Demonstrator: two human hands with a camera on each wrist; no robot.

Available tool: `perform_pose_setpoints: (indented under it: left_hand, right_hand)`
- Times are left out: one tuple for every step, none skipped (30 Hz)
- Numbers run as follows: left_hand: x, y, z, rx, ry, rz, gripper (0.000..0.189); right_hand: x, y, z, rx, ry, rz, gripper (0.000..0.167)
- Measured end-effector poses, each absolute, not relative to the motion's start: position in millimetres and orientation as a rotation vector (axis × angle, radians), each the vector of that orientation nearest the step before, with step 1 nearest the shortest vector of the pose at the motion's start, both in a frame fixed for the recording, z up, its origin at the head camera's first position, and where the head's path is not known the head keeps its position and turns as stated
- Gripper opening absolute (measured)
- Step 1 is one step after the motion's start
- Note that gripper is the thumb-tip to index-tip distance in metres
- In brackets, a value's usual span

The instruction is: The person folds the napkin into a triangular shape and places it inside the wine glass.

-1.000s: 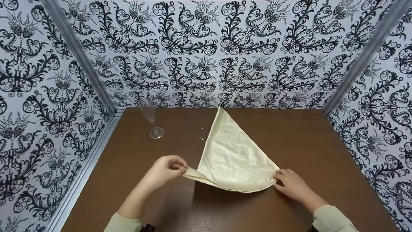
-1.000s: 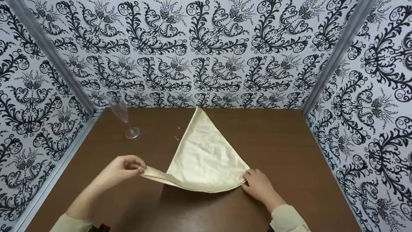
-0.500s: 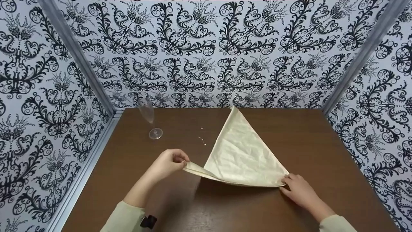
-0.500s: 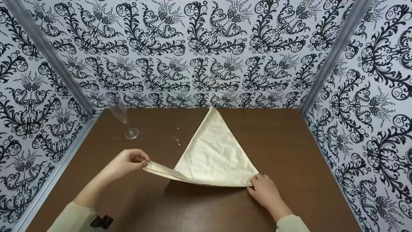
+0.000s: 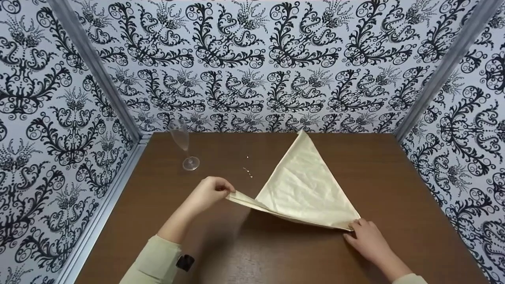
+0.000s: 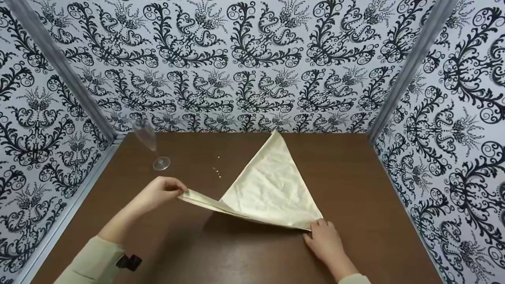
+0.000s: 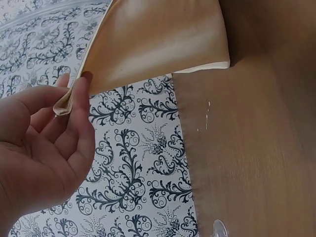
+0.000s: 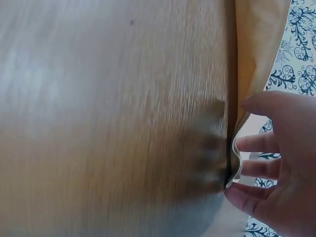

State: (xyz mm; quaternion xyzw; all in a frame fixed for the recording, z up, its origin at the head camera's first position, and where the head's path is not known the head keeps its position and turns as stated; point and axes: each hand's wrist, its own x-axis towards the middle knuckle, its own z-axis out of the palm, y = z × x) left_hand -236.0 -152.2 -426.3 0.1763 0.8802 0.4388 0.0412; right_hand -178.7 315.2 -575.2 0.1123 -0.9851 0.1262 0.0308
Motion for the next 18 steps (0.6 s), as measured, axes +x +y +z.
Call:
perform_pose_setpoints:
  left_hand:
    - [-237.4,-152.4,-425.8,0.537,2.707,1.331,0.019]
    - [-239.2,-152.8,-425.7,0.54,2.719,1.326,0.019]
    - [-240.6,-153.5,-425.6,0.534,2.731,1.322,0.02]
    - [-242.4,-153.9,-426.0,0.531,2.744,1.324,0.02]
    - [-243.8,-154.5,-426.2,0.525,2.757,1.327,0.02]
    - [-245.0,-155.2,-426.5,0.517,2.768,1.335,0.021]
    - [-246.2,-156.2,-427.0,0.508,2.777,1.346,0.021]
    - [-247.7,-157.4,-428.1,0.502,2.787,1.358,0.021]
    - [-248.9,-158.5,-428.9,0.493,2.793,1.374,0.021]
    - [-250.4,-159.6,-429.9,0.489,2.8,1.391,0.021]
    - [-252.0,-161.0,-431.0,0.489,2.805,1.41,0.02]
    - [-253.7,-162.2,-432.1,0.488,2.808,1.432,0.019]
    - [-255.6,-163.5,-433.3,0.482,2.811,1.453,0.019]
    - [-257.6,-164.7,-434.4,0.476,2.815,1.474,0.018]
    - [-259.5,-165.9,-435.2,0.468,2.814,1.499,0.017]
    - [-261.6,-167.2,-436.2,0.457,2.813,1.521,0.017]
    - [-263.5,-168.4,-437.2,0.44,2.815,1.537,0.016]
    - [-265.2,-169.5,-438.1,0.419,2.823,1.544,0.016]
  right_hand:
    - [-177.7,313.8,-574.9,0.337,-3.039,0.382,0.031]
    - [-176.5,312.0,-574.3,0.33,-3.045,0.375,0.032]
    - [-175.3,310.2,-573.7,0.32,-3.05,0.373,0.031]
    - [-174.0,308.4,-572.9,0.313,-3.058,0.37,0.031]
    - [-173.0,306.4,-572.0,0.313,-3.065,0.369,0.031]
    - [-171.7,304.2,-570.9,0.314,-3.076,0.37,0.031]
    - [-170.5,301.8,-569.7,0.313,-3.089,0.374,0.032]
    - [-169.2,299.5,-568.5,0.312,-3.099,0.378,0.032]
    - [-168.0,297.2,-567.5,0.313,-3.107,0.38,0.032]
    - [-167.0,295.1,-566.5,0.316,-3.115,0.38,0.032]
    - [-166.0,293.0,-565.6,0.322,-3.118,0.38,0.032]
    - [-165.0,291.1,-565.1,0.323,-3.119,0.378,0.031]
    - [-164.2,289.2,-564.6,0.326,-3.119,0.378,0.03]
    - [-163.3,287.4,-564.0,0.335,-3.116,0.379,0.03]
    - [-162.6,285.6,-563.8,0.341,-3.115,0.382,0.028]
    - [-161.8,283.6,-563.7,0.345,-3.115,0.389,0.027]
    - [-161.1,281.7,-563.5,0.352,-3.117,0.395,0.026]
    - [-160.4,279.7,-563.4,0.36,-3.118,0.405,0.025]
